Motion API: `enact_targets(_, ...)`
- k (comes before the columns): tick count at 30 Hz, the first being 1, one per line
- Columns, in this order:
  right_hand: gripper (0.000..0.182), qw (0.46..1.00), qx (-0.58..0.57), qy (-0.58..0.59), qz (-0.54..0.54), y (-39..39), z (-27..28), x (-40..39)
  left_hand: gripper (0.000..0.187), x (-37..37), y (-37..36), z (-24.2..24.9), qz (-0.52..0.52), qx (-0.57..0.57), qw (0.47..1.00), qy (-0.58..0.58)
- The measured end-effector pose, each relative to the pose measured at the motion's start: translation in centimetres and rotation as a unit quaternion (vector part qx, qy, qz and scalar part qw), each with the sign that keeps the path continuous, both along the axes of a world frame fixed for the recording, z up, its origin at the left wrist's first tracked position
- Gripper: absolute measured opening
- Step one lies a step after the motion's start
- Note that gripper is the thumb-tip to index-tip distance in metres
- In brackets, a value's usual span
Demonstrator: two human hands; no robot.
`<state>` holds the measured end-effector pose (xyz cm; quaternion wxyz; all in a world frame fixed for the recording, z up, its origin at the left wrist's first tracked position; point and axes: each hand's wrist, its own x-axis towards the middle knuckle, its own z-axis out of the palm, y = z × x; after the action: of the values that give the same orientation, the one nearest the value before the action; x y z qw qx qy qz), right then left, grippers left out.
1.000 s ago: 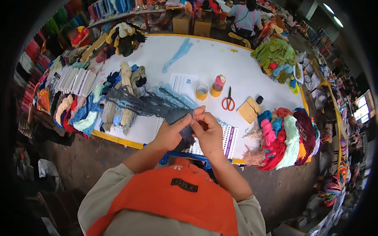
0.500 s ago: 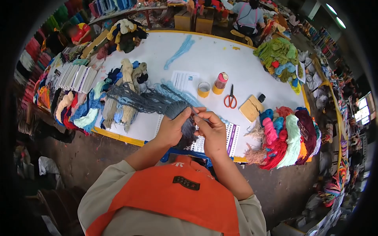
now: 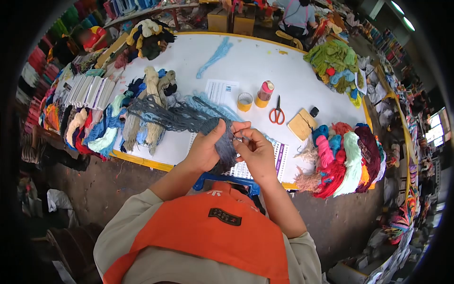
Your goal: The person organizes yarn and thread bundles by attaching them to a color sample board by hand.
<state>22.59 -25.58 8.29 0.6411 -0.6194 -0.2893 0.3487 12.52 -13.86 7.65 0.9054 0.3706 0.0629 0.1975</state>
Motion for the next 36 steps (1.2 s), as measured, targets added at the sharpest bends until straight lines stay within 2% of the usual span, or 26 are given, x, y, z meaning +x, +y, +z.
enact_targets(5,0.012,1.000,0.000,0.012,-0.011,-0.1,0.2,-0.1,0.057,0.1,-0.2,-0.3,-0.019,0.008,1.000,-0.011)
enact_targets(10,0.009,0.995,0.031,0.083,-0.050,0.0,0.5,-0.1,0.054,0.5,-0.3,-0.7,-0.014,-0.014,1.000,-0.017)
enact_targets(12,0.009,0.996,0.041,0.069,-0.048,0.1,0.5,-0.1,0.053,0.7,-0.3,-0.7,-0.016,-0.021,0.999,-0.022)
enact_targets(14,0.009,0.996,0.050,0.056,-0.045,0.2,0.3,0.2,0.050,0.8,-0.1,-0.7,-0.022,0.019,0.999,-0.036)
enact_targets(16,0.009,0.999,0.023,0.030,-0.016,0.1,-0.2,0.6,0.048,1.0,-0.3,-0.6,-0.011,0.014,0.999,-0.027)
enact_targets(23,0.007,0.998,0.018,0.055,-0.021,0.0,-0.3,1.7,0.040,1.7,0.1,-0.9,-0.007,0.004,1.000,-0.009)
enact_targets(27,0.005,0.990,0.048,0.135,-0.011,-0.1,-0.1,2.5,0.030,2.4,-0.1,-1.2,0.028,0.040,0.999,0.014)
enact_targets(32,0.005,0.976,0.076,0.205,0.010,-0.2,-0.7,4.2,0.012,3.5,-0.2,-2.3,0.031,-0.013,0.999,0.002)
enact_targets(34,0.007,0.949,0.115,0.289,0.048,-0.5,-1.7,5.2,0.011,4.0,-0.1,-2.6,0.037,-0.012,0.999,0.013)
enact_targets(36,0.008,0.957,0.082,0.273,0.060,-0.8,-2.1,5.7,0.012,4.6,0.1,-2.8,0.060,0.035,0.997,0.035)
